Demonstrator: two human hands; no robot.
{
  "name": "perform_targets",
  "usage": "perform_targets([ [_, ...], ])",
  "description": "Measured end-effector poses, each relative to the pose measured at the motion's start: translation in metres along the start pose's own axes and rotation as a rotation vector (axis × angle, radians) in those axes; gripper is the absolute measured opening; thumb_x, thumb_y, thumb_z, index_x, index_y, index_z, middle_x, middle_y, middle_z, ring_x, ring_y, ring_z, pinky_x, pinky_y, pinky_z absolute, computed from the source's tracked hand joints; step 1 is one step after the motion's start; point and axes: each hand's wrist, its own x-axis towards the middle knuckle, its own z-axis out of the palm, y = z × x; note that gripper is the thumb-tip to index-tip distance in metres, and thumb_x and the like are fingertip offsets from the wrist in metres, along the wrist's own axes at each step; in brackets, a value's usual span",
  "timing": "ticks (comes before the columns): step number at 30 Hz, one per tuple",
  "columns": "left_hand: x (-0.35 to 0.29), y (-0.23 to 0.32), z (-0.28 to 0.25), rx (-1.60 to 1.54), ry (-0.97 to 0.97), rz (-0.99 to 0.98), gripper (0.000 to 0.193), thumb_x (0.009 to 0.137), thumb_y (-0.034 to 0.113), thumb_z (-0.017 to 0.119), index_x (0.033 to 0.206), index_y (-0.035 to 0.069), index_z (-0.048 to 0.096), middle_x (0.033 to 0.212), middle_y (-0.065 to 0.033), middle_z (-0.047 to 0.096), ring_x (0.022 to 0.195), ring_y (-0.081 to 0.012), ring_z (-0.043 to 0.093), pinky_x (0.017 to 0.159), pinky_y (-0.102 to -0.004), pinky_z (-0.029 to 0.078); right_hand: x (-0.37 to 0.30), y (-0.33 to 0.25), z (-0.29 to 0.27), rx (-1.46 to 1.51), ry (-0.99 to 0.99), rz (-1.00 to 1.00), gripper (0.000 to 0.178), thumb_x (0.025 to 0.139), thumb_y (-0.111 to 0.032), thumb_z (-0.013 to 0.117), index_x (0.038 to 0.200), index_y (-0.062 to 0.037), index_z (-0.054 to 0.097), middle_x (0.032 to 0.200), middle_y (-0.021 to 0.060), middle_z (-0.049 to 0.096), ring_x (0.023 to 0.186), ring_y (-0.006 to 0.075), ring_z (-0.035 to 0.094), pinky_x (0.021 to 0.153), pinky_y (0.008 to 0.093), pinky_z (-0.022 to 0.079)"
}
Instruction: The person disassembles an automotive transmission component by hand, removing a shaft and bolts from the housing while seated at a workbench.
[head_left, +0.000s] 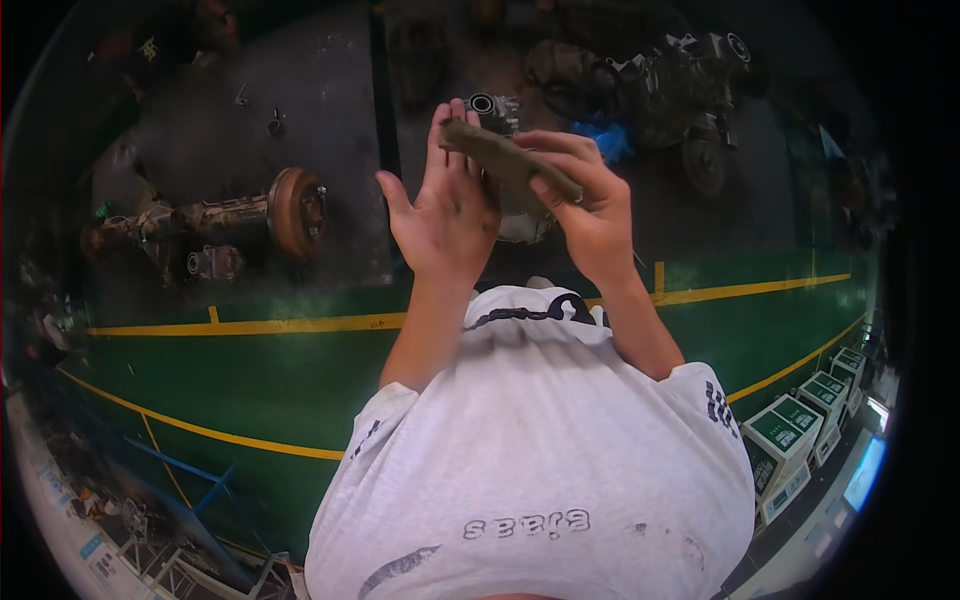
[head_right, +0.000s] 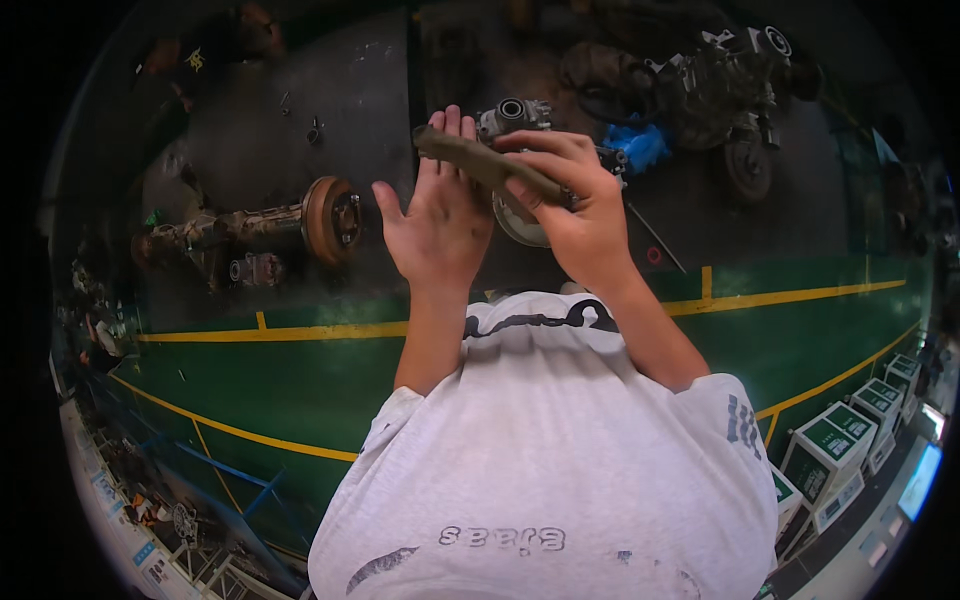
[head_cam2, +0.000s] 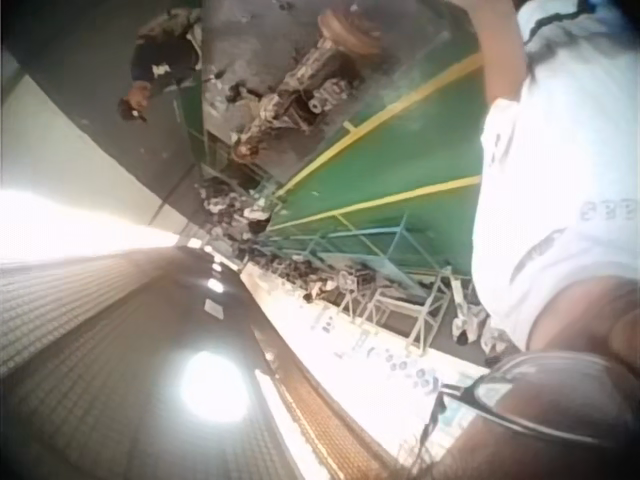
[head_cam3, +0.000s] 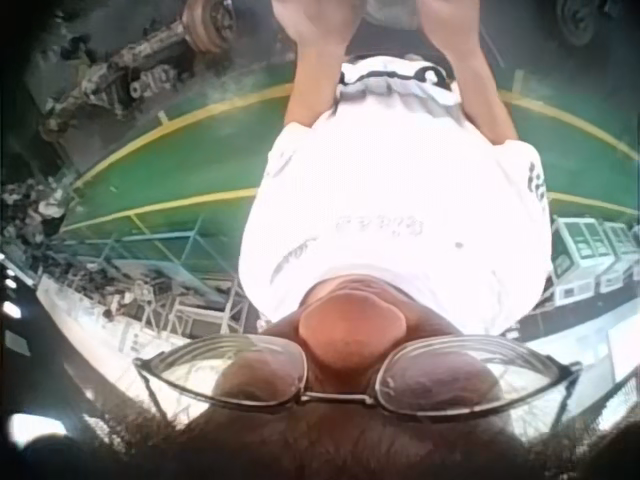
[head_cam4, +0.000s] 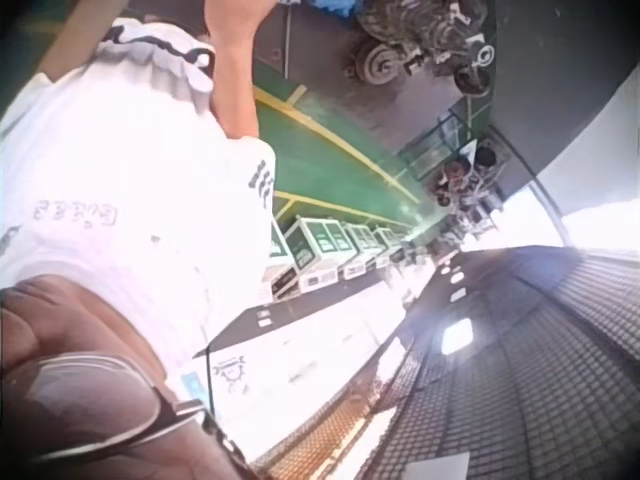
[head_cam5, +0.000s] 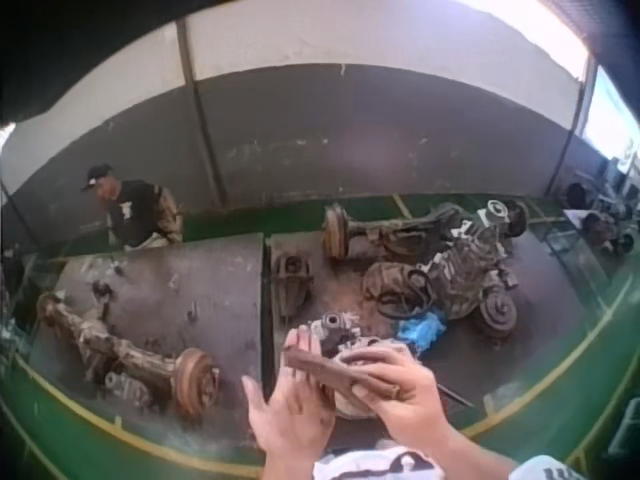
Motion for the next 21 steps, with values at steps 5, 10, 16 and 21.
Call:
perform_targets([
  [5, -0.001, 0.002, -0.002, -0.225, -0.015, 0.091, 0.092, 0.103, 0.075, 0.022, 0.168, 0.011, 0.019, 0.175, -0.0021, 0.018, 0.162, -0.0198, 0.012, 0.130, -0.0406, 0.011, -0.006, -0.022, 0.020, 0.218, -0.046, 0.244, 0.024, 0.088, -0.006, 0.080, 0.111, 0.0005, 0.074, 0.107, 0.0092, 0.072, 0.103, 0.0188, 0.065, 0.092, 0.0305, 0.050],
  [10, -0.001, 0.003, 0.004, 0.042, 0.108, 0.188, 0.086, 0.106, 0.070, 0.018, 0.166, 0.008, 0.024, 0.174, -0.0080, 0.021, 0.162, -0.0229, 0.014, 0.131, -0.0407, 0.010, -0.004, -0.017, 0.033, -0.063, 0.036, 0.212, 0.020, 0.085, -0.009, 0.084, 0.101, -0.0011, 0.073, 0.112, 0.0093, 0.071, 0.104, 0.0235, 0.064, 0.093, 0.0354, 0.051],
  [16, 0.002, -0.002, 0.007, 0.185, 0.105, 0.250, 0.086, 0.107, 0.067, 0.021, 0.165, 0.004, 0.024, 0.174, -0.0099, 0.022, 0.162, -0.0243, 0.015, 0.130, -0.0413, 0.014, -0.018, -0.003, 0.036, -0.046, -0.110, 0.102, 0.036, 0.084, -0.008, 0.084, 0.116, 0.0007, 0.072, 0.118, 0.0105, 0.069, 0.106, 0.0214, 0.066, 0.092, 0.0330, 0.053],
  [21, -0.001, -0.002, 0.006, 0.134, -0.016, 0.156, 0.090, 0.104, 0.074, 0.019, 0.167, 0.010, 0.023, 0.176, -0.0036, 0.017, 0.162, -0.0209, 0.011, 0.130, -0.0395, 0.010, -0.018, 0.014, 0.034, 0.237, 0.026, 0.359, 0.031, 0.088, 0.000, 0.078, 0.119, -0.0013, 0.071, 0.104, 0.0061, 0.074, 0.091, 0.0130, 0.068, 0.086, 0.0281, 0.053],
])
